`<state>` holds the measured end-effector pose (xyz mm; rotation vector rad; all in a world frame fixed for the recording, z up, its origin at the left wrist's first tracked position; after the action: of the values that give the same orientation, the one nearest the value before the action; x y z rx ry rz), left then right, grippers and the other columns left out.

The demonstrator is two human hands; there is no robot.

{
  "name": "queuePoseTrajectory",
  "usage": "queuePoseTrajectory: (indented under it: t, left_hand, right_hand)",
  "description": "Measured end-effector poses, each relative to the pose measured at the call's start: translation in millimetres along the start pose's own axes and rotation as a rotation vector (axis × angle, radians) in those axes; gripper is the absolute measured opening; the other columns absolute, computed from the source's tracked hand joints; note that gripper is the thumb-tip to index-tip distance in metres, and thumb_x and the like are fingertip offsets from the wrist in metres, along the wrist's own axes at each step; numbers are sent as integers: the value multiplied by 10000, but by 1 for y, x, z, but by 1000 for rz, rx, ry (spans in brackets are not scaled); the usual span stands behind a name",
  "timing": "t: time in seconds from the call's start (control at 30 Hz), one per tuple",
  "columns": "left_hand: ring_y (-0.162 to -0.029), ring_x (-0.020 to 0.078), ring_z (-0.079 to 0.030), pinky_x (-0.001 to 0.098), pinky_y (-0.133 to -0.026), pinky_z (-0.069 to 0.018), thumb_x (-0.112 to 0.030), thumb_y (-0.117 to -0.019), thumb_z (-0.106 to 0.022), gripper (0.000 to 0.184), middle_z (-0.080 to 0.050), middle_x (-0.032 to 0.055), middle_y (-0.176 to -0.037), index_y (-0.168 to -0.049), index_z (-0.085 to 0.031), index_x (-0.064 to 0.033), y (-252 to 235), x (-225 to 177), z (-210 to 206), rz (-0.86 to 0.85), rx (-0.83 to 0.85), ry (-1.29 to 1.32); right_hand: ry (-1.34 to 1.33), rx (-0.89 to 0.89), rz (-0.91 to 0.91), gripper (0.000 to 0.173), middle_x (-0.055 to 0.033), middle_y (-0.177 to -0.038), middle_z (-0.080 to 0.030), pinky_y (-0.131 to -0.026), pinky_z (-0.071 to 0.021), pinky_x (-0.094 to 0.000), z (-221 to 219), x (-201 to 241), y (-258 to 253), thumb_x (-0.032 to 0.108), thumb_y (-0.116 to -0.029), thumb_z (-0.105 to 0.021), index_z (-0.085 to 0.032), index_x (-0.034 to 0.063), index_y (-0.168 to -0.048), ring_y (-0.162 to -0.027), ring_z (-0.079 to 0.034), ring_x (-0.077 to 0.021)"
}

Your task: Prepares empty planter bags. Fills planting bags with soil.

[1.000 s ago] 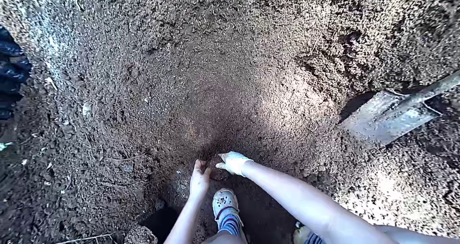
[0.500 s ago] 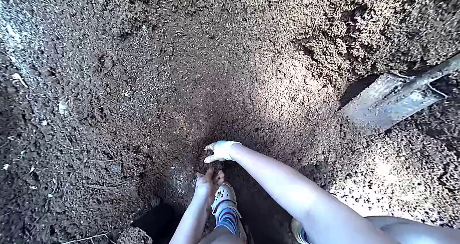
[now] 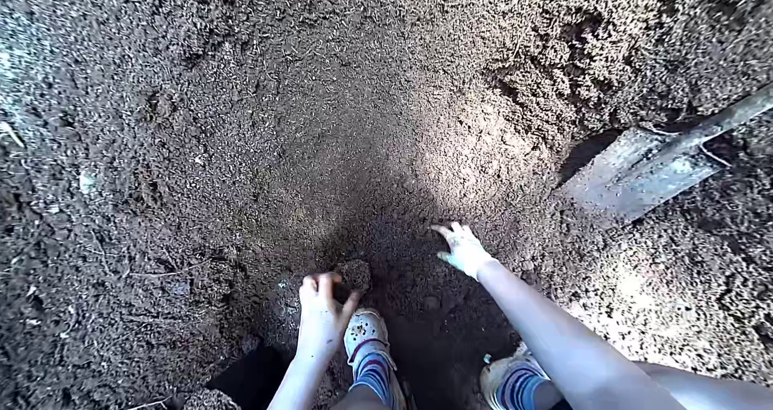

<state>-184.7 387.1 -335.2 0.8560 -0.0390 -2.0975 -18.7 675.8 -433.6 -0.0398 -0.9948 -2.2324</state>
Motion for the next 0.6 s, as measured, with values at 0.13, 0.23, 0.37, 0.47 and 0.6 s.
queuePoseTrajectory:
  t: [0.13, 0.23, 0.37, 0.47, 0.6]
  left_hand:
    - [-1228, 432, -565, 607, -974, -455, -319, -919, -738, 257, -659, 167, -1275, -1110, -757, -148, -5, -29, -13, -271, 214, -381]
    - [-1159, 385, -611, 573, -947, -465, -257, -963, -652, 221, -689, 123, -1221, -1149, -751, -190, -10, -35, -17, -426, 131, -336]
    - [-1447, 360, -452, 606, -1215, -277, -326, -876, -788, 616, -580, 122, -1475, -1424, -602, -118, -30, -29, -11, -553, 83, -187]
    - [-1342, 300, -585, 589, -1199, -328, -204, -952, -706, 273, -711, 84, -1288, -1195, -744, -86, -23, -17, -11, -700, 25, -165]
    - [-1167, 295, -689, 579, -1081, -459, -193, -966, -624, 188, -762, 60, -1139, -1027, -777, -103, 0, 13, 8, -492, -248, -65]
  right_hand:
    - [76, 103, -90, 781, -275, -1628, -270, -1067, -422, -685, -53, -18, 19, 127, -832, -814, -485, 282, -1523, -1436, -311, -566]
    - [87, 154, -101, 677, -270, -1603, -322, -1098, -420, -637, -60, -25, 23, 4, -867, -727, -545, 213, -1484, -1411, -376, -530]
    - [-16, 168, -117, 649, -258, -1558, -403, -1160, -385, -562, -29, -14, 31, 45, -860, -757, -540, 145, -1464, -1430, -420, -430]
    - [-90, 103, -1, 579, -222, -1484, -495, -1176, -372, -495, 12, 34, 49, 58, -865, -754, -577, 102, -1414, -1403, -454, -373]
    - [-164, 87, 249, 525, -215, -1458, -512, -1157, -398, -451, 43, 131, 83, 25, -869, -720, -605, 70, -1379, -1365, -490, -334]
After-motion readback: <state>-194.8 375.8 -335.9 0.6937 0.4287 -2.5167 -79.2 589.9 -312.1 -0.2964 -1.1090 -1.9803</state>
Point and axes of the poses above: each hand's wrist, its own y-axis away from the middle knuckle, its own z-axis out of the back of the hand, x = y × z, the point moved 5 cm from there along -y, towards the middle knuckle
